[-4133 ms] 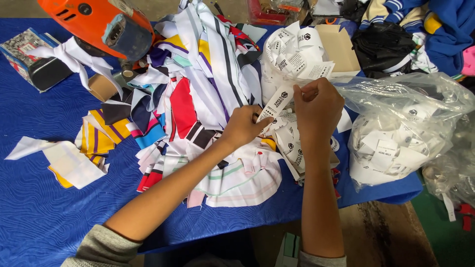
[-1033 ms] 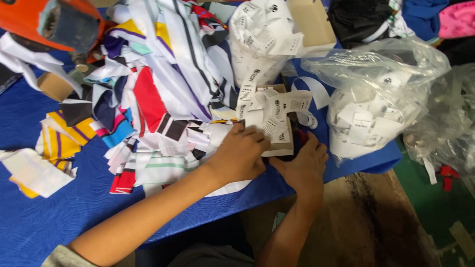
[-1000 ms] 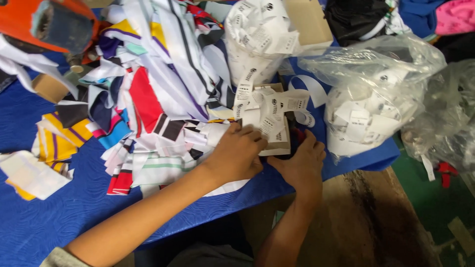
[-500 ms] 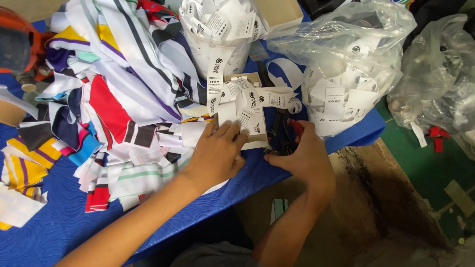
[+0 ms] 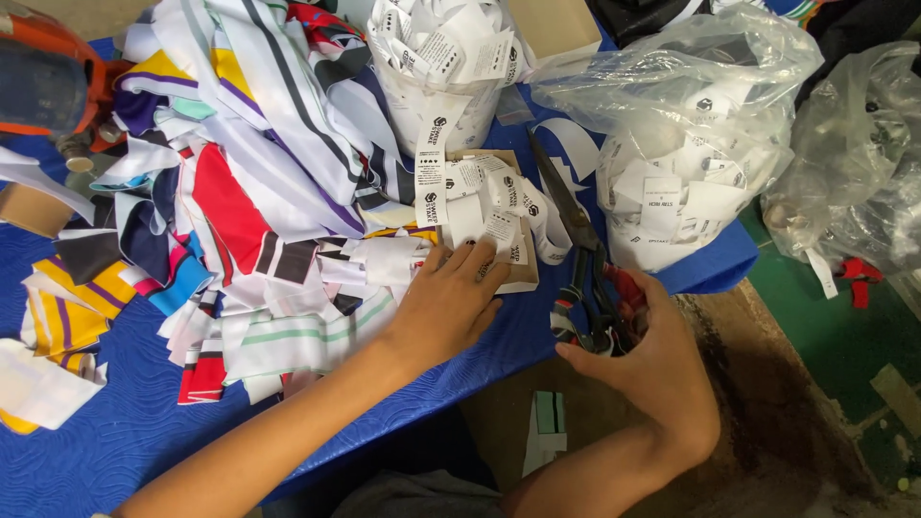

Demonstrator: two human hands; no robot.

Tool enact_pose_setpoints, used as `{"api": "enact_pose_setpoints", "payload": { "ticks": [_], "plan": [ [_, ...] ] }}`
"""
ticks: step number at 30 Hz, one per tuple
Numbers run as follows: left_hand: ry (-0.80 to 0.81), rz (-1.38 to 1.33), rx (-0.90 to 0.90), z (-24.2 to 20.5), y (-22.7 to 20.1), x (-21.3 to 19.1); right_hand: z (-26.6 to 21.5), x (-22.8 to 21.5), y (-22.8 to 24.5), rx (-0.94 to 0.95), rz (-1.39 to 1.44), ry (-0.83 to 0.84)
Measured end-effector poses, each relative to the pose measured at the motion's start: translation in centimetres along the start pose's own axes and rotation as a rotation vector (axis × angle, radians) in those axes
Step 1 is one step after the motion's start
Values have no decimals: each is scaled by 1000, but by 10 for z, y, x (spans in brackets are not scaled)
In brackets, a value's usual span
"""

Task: Sorting and inspecting various fabric scraps and garment labels on a workstation table.

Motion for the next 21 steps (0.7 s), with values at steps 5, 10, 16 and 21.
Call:
{"api": "enact_pose_setpoints", "payload": {
  "ticks": [5, 10, 16, 21],
  "plan": [
    [-54, -41, -180, 1, 21, -5, 33, 11, 21, -111, 4, 38],
    [62, -166, -323, -4, 31, -3, 62, 13, 29, -220, 22, -38],
    [49, -63, -361, -4, 21, 17, 57, 15, 28, -203, 49, -83],
    [1, -1, -372, 2, 20, 24, 64, 21, 21, -197, 9, -58]
  ]
}}
Point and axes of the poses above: each hand's wrist, its own z-axis towards the middle knuckle, its own x-axis out of the palm, y = z × x, the point moved 10 cm from there along z, towards the middle knuckle, and after that the axes turned 10 degrees about -z, right-handed, at the moved point
